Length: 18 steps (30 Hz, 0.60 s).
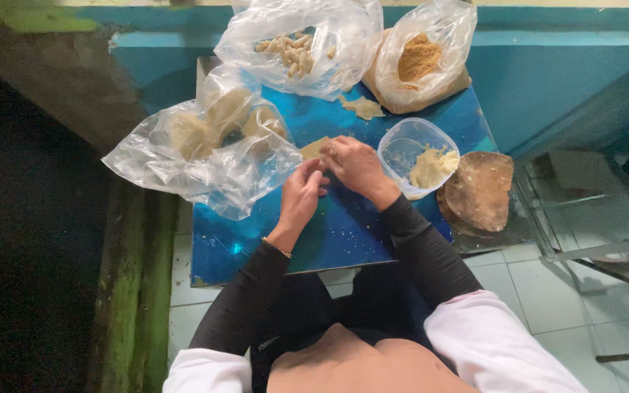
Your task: The person sits at a small blue table folding filled pastry triangles. They take a triangular wrapper, spoon filling onto it from a container, fold and pinch the wrapper closed, and place the finished pastry into a plastic bag with others.
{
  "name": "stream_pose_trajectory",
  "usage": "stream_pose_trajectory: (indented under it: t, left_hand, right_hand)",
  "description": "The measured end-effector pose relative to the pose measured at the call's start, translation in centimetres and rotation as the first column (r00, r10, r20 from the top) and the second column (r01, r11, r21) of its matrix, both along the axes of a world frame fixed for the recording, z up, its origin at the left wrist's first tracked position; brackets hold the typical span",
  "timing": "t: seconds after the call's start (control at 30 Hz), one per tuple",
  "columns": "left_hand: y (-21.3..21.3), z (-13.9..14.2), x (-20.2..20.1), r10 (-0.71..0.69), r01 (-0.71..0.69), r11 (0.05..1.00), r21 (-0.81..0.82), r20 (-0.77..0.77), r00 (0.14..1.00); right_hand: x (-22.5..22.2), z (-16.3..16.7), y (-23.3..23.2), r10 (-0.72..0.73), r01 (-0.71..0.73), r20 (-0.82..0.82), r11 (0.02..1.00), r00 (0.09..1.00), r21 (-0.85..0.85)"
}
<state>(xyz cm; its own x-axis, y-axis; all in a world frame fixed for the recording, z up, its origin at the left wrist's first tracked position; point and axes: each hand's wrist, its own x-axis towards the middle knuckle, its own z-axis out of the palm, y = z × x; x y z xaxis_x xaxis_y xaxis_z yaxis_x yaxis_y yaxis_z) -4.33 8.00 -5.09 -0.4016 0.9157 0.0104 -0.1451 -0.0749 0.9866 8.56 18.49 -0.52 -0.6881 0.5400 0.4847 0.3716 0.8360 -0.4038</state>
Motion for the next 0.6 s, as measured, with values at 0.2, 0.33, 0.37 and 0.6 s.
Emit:
stream_pose_trajectory:
  t: [0.2, 0.33, 0.37, 0.6]
  left_hand:
    - [-0.2, -2.0, -0.5, -0.045, 0.046, 0.999, 0.01, -0.06, 0.997]
    - [-0.4, -1.5, -0.6, -0.045, 0.047, 0.999, 0.022, -0.08, 0.996]
    - [-0.5, -1.2, -0.5, -0.043, 0.045, 0.999, 0.025, -0.085, 0.995]
    - [-2.6, 3.3, 1.3, 0.012, -0.006, 1.0, 0.012, -0.615, 0.788]
  right_hand:
    - [1.2, -0.9, 0.5, 0.049, -0.048, -0.041, 0.999, 0.998, 0.026]
    - [0.1, 0.3, 0.4, 0.005, 0.001, -0.051, 0.994, 0.999, 0.106]
    - [-0.1, 0.8, -0.1, 0.019, -0.016, -0.015, 0.991, 1.0, 0.133]
    - [10.7, 4.2, -6.9, -0.327, 0.351, -0.128, 0.893, 0.936, 0.282]
